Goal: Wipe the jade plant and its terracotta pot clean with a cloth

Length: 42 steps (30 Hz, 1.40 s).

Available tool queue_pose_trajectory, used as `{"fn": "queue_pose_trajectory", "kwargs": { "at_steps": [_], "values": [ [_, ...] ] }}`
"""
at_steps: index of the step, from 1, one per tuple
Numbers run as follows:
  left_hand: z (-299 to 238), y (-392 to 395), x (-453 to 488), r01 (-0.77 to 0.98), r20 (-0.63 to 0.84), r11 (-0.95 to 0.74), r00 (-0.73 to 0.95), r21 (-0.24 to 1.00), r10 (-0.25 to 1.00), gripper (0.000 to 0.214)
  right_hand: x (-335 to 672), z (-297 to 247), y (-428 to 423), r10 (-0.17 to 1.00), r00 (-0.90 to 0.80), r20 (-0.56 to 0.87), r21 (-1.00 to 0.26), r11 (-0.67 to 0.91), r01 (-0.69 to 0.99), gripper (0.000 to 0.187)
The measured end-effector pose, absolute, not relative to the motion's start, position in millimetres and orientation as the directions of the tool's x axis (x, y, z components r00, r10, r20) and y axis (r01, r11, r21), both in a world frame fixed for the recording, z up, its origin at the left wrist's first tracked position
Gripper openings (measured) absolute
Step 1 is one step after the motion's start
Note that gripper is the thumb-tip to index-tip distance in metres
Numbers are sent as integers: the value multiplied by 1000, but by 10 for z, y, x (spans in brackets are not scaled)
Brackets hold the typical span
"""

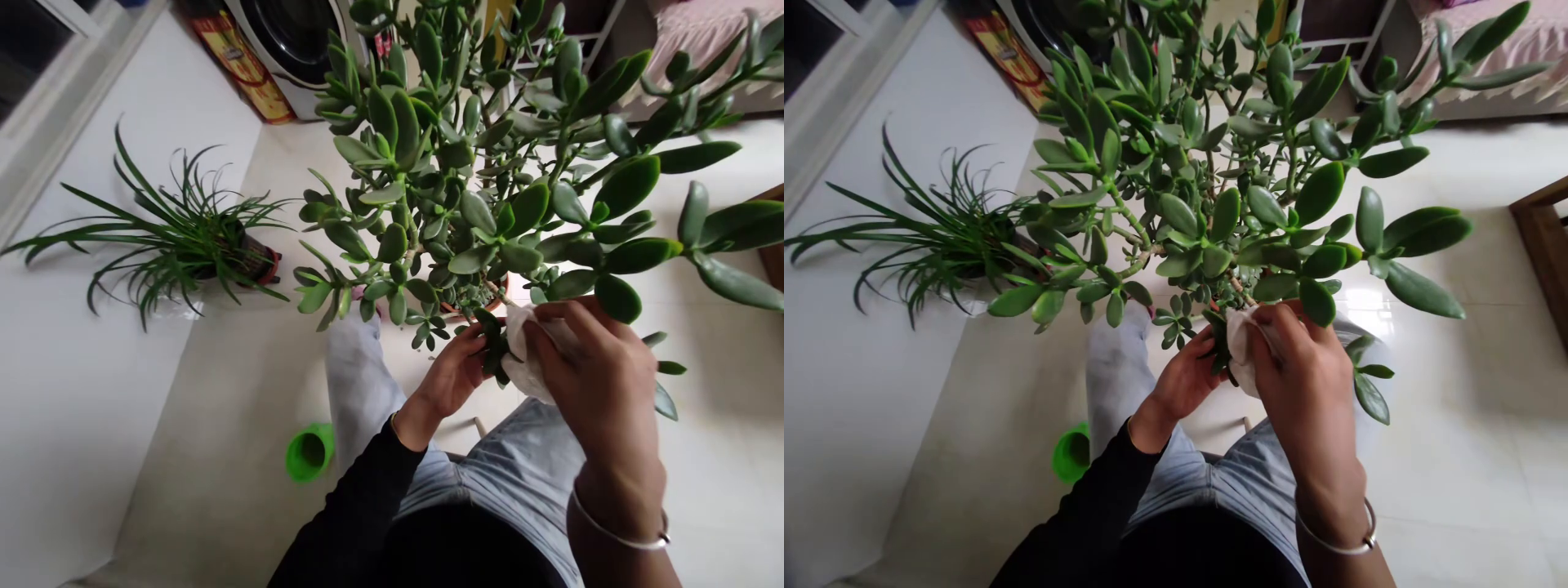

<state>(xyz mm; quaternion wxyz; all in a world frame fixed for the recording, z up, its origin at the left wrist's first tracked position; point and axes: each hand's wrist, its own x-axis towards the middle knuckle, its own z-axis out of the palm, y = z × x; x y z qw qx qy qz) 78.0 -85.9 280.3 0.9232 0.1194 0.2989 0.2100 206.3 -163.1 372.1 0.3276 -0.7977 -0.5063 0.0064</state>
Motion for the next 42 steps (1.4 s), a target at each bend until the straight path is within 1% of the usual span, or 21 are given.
{"fn": "queue_pose_trajectory", "kwargs": {
  "at_steps": [2,4,6,8,9,10,12,13,15,17,20,22,25,27,28,29,30,32,34,37,42],
  "values": [
    [2825,-852,776,-308,-493,882,740,357,458,27,2030,3740,-1771,782,518,346,-535,-289,794,16],
    [2848,-846,772,-292,-480,878,749,380,456,32,1978,3728,-1935,748,566,348,-579,-304,757,20],
    [2865,-843,770,-281,-462,875,763,393,452,37,1926,3680,-2089,712,641,287,-660,-338,671,20],
    [2870,-842,770,-285,-450,872,768,398,456,38,1892,3616,-2204,697,687,204,-751,-338,567,14],
    [2870,-842,770,-292,-447,870,766,398,461,37,1885,3587,-2242,703,692,161,-804,-313,505,14],
    [2868,-843,770,-298,-445,868,765,397,466,36,1883,3563,-2267,720,684,117,-863,-267,429,20],
    [2865,-843,768,-306,-438,867,767,393,469,35,1886,3536,-2285,776,630,20,-968,-141,205,37],
    [2865,-843,766,-306,-434,868,771,391,467,34,1888,3531,-2284,805,592,-28,-993,-88,72,43],
    [2872,-843,764,-304,-439,870,769,389,465,34,1884,3527,-2283,842,532,-95,-989,-20,-145,47],
    [2882,-842,763,-305,-460,870,754,388,469,34,1871,3516,-2303,861,482,-164,-963,-33,-269,48],
    [2891,-841,762,-300,-488,874,738,381,466,36,1863,3485,-2370,879,372,-297,-915,-150,-375,56],
    [2884,-841,758,-294,-491,878,741,378,459,37,1883,3474,-2405,880,375,-292,-910,-134,-393,60],
    [2866,-845,750,-292,-474,879,754,378,454,37,1943,3499,-2392,859,496,-127,-966,7,-259,53],
    [2861,-850,747,-289,-459,876,764,386,454,39,1970,3525,-2336,836,547,-38,-999,-12,-51,34],
    [2862,-853,747,-286,-458,875,764,390,454,39,1972,3532,-2296,827,562,14,-994,-49,96,24],
    [2864,-854,747,-282,-462,875,762,392,453,39,1965,3531,-2248,813,576,78,-960,-95,264,19],
    [2867,-856,749,-281,-471,877,757,390,452,39,1952,3524,-2195,799,580,158,-892,-136,430,22],
    [2874,-856,754,-290,-494,880,741,376,455,37,1918,3493,-2082,793,526,307,-724,-163,670,34],
    [2877,-856,759,-298,-508,884,732,360,454,33,1894,3459,-1984,798,477,369,-627,-165,761,41],
    [2877,-856,764,-306,-510,889,735,340,448,28,1899,3437,-1895,813,447,374,-592,-162,790,43],
    [2876,-872,769,-317,-489,893,752,321,443,29,1941,3463,-1844,846,382,371,-530,-145,836,43]
  ]
}}
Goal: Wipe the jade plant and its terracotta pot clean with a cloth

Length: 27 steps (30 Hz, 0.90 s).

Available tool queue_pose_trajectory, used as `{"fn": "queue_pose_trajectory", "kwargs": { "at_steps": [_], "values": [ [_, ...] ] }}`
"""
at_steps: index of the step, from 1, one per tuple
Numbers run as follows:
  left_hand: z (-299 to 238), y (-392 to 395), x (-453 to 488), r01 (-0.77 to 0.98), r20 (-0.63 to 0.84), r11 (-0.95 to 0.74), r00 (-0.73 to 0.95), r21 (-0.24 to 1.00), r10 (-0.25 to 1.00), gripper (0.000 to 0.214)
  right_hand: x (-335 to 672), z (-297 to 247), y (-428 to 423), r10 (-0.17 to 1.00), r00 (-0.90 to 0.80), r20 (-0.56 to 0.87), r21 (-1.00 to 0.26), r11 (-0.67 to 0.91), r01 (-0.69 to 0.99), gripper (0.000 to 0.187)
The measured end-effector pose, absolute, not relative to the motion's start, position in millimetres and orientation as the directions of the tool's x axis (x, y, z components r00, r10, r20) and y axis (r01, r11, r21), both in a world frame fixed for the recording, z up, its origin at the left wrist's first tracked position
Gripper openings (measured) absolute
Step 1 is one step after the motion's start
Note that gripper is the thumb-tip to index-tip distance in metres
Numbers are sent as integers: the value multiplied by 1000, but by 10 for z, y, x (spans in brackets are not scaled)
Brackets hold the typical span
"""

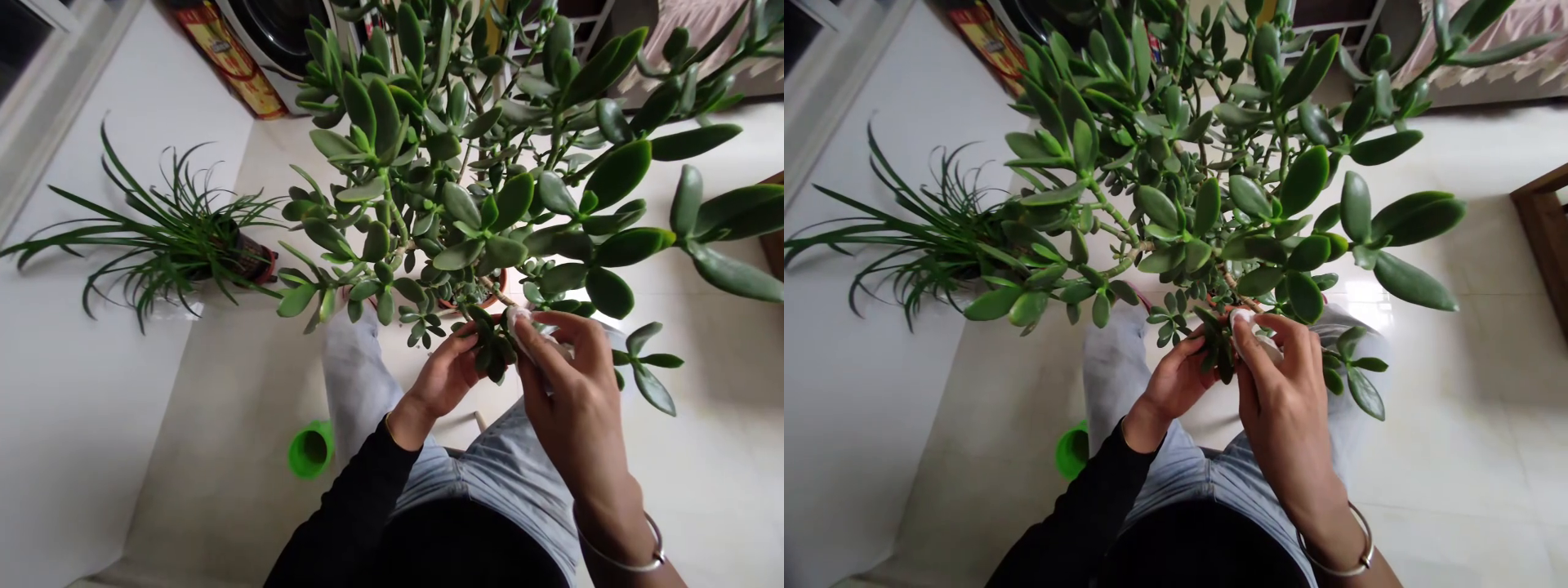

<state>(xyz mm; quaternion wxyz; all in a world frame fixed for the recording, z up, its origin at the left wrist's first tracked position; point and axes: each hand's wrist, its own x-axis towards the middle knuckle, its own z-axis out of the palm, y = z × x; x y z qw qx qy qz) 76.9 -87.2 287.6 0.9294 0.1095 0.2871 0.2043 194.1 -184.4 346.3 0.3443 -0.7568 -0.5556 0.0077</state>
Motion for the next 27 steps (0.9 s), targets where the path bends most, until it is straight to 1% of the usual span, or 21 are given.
{"fn": "queue_pose_trajectory", "kwargs": {
  "at_steps": [6,12,17,20,24,27],
  "values": [
    [2883,-885,789,-340,-484,885,744,319,460,28,1943,3509,-1830,888,326,324,-447,-160,880,41],
    [2920,-880,793,-337,-498,880,729,336,469,32,1953,3555,-1868,919,287,270,-432,-151,889,38],
    [2915,-886,799,-336,-500,872,720,356,481,28,1977,3604,-1887,933,267,242,-411,-151,899,38],
    [2908,-887,801,-330,-475,873,741,360,476,29,1989,3631,-1886,930,275,246,-412,-157,898,38],
    [2907,-881,805,-316,-467,876,752,365,466,31,1993,3638,-1858,902,321,289,-427,-178,886,39],
    [2902,-881,811,-324,-462,874,753,362,470,33,1987,3618,-1840,909,307,283,-412,-174,894,40]
  ]
}}
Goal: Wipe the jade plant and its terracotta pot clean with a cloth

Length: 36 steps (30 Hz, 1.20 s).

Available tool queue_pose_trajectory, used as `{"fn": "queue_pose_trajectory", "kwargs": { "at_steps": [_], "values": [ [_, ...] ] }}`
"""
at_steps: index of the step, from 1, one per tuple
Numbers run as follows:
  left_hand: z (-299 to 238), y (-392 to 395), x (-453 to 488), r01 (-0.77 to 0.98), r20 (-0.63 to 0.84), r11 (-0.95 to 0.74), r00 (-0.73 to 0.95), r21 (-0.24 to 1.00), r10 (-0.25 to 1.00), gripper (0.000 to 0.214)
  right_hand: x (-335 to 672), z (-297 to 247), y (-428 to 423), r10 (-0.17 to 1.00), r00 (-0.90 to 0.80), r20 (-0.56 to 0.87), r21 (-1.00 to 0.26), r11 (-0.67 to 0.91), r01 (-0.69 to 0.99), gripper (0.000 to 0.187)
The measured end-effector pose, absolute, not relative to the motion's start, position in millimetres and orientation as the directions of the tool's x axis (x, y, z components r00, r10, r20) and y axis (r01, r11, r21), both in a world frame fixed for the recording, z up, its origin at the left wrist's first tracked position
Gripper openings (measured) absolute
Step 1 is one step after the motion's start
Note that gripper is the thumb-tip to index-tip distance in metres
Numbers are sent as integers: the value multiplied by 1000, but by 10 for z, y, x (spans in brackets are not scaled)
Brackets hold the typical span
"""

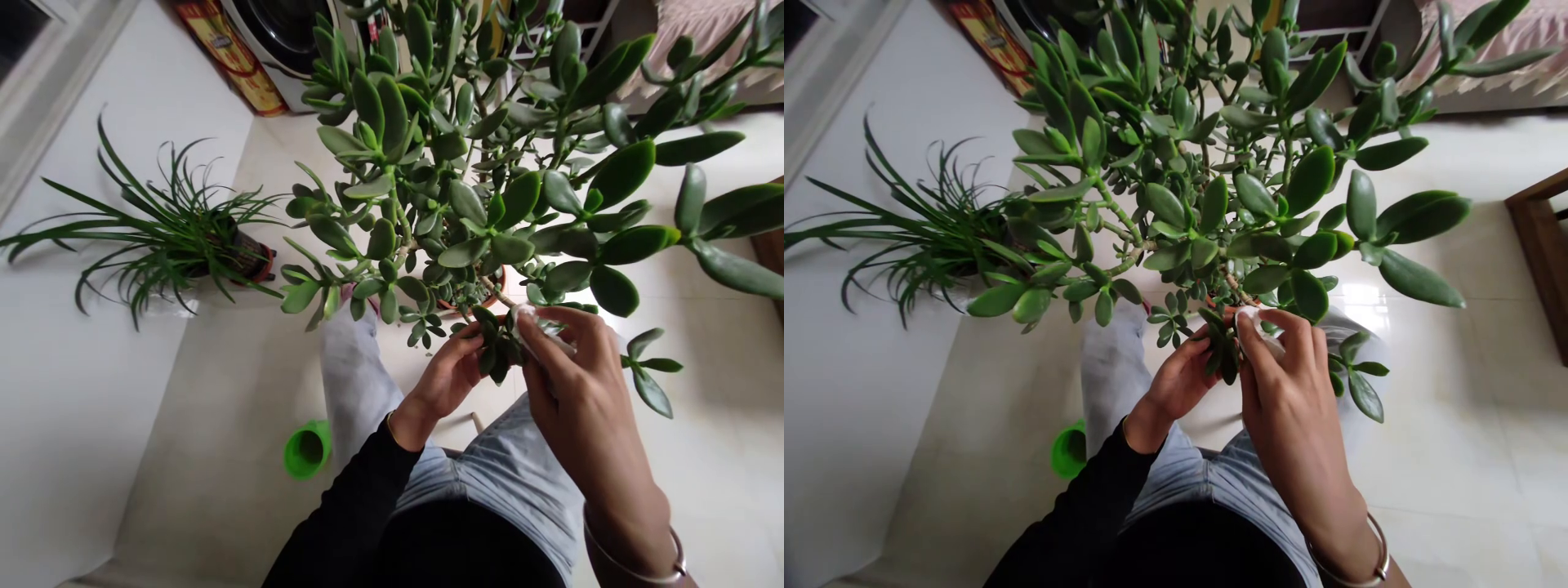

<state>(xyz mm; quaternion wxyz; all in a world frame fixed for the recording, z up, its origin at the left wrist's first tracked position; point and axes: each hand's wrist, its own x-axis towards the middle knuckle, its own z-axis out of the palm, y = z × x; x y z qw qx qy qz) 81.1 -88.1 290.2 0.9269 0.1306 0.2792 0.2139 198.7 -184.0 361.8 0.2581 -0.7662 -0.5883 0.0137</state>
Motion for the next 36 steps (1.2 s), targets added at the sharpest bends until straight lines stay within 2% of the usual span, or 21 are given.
{"fn": "queue_pose_trajectory", "kwargs": {
  "at_steps": [8,16,19,23,25,27,30,33,36],
  "values": [
    [2859,-894,816,-323,-432,859,759,397,486,34,1992,3646,-1935,940,262,221,-401,-158,903,37],
    [2877,-884,815,-280,-421,853,774,441,472,34,2064,3751,-1993,894,352,276,-468,-194,862,34],
    [2887,-889,819,-282,-421,844,767,456,484,35,2006,3787,-2057,906,353,235,-544,-179,820,31],
    [2874,-899,802,-279,-398,825,771,492,498,37,1939,3849,-2260,897,417,144,-725,-191,662,22],
    [2859,-912,790,-268,-383,811,775,521,503,39,1944,3892,-2329,882,453,130,-768,-199,608,22],
    [2849,-932,785,-268,-377,795,768,543,517,40,1965,3944,-2308,875,460,153,-747,-203,634,25],
    [2851,-967,801,-281,-384,783,749,554,540,41,1992,4018,-2103,911,358,206,-612,-166,773,28],
    [2868,-988,828,-300,-373,775,743,557,556,46,1988,4073,-1852,968,200,154,-453,-111,885,31],
    [2870,-988,841,-311,-338,769,761,559,553,48,1974,4105,-1733,977,158,141,-338,-102,936,33]
  ]
}}
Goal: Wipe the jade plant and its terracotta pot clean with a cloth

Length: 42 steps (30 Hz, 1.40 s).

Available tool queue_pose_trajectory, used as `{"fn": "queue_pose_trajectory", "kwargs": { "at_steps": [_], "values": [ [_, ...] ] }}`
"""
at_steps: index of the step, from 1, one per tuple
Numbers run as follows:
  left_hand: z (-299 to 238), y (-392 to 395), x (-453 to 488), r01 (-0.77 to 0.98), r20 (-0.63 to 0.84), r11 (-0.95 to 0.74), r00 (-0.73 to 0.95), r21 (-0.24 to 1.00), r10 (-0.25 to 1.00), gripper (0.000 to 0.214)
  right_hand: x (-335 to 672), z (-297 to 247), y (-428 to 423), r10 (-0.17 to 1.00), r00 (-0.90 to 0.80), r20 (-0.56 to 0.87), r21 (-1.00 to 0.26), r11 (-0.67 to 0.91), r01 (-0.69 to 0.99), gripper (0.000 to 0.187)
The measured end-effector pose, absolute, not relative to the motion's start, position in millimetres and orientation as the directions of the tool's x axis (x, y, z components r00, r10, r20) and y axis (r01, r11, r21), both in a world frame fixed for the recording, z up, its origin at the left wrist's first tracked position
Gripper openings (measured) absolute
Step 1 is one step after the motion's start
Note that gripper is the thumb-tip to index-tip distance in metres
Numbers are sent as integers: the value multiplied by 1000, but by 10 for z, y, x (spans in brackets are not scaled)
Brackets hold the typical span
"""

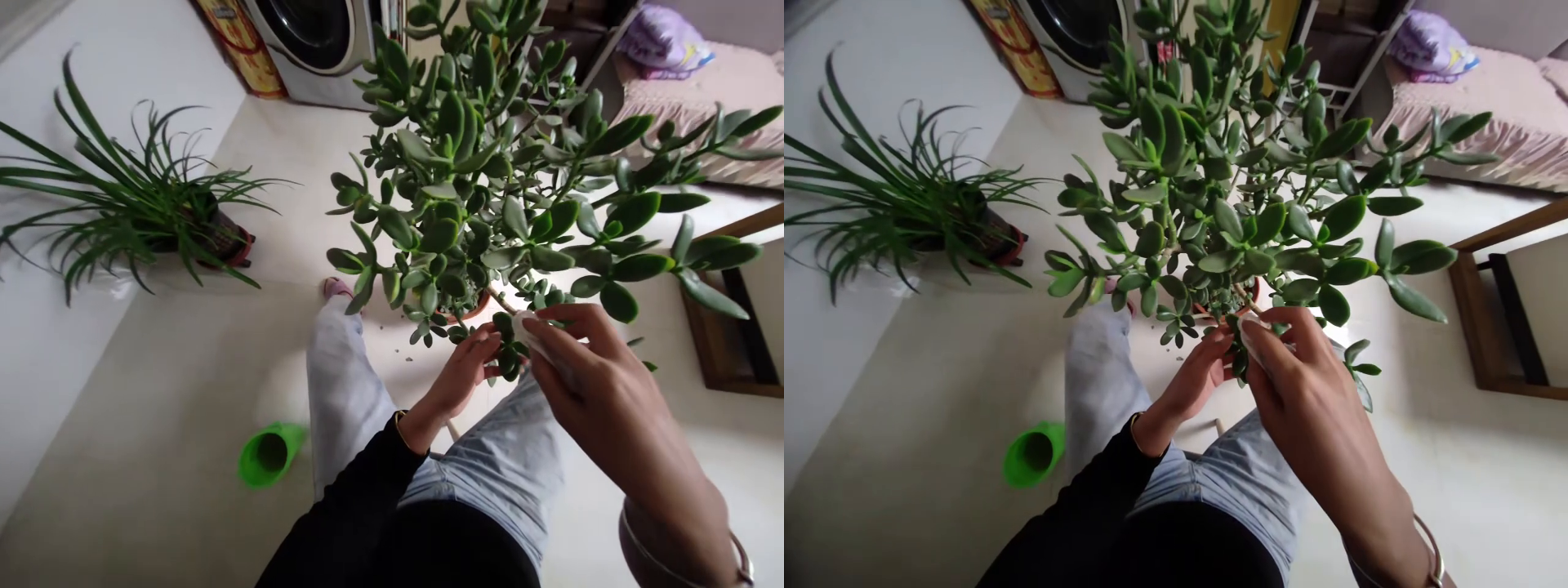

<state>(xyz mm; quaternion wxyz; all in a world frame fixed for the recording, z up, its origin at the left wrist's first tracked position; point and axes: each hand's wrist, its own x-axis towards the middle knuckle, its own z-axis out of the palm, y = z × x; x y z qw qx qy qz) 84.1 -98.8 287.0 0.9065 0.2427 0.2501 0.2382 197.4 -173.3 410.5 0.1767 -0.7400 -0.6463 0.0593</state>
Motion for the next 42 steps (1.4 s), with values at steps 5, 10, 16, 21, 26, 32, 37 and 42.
{"fn": "queue_pose_trajectory", "kwargs": {
  "at_steps": [5,10,16,21,26,32,37,42],
  "values": [
    [2788,-972,845,-312,-311,772,783,554,539,48,2042,4124,-1685,986,50,161,-206,-16,978,35],
    [2745,-964,860,-311,-302,766,785,563,541,51,2079,4134,-1546,997,-39,69,-107,46,993,43],
    [2835,-941,870,-330,-323,780,773,531,546,52,2064,4134,-1520,999,-13,49,-97,18,995,41],
    [2858,-940,884,-323,-338,788,771,525,541,49,2074,4092,-1547,999,0,37,-137,5,991,39],
    [2848,-958,901,-326,-347,798,771,506,535,44,2078,4079,-1553,999,43,-6,-145,-43,988,38],
    [2843,-962,890,-313,-346,768,754,558,558,45,2067,4112,-1533,998,49,43,-128,-43,991,37],
    [2837,-923,877,-299,-277,747,796,594,539,46,1949,4286,-1784,977,138,161,-227,-99,969,30],
    [2851,-909,747,-261,-259,676,782,689,566,54,1750,4174,-2255,888,454,75,-678,-288,677,9]
  ]
}}
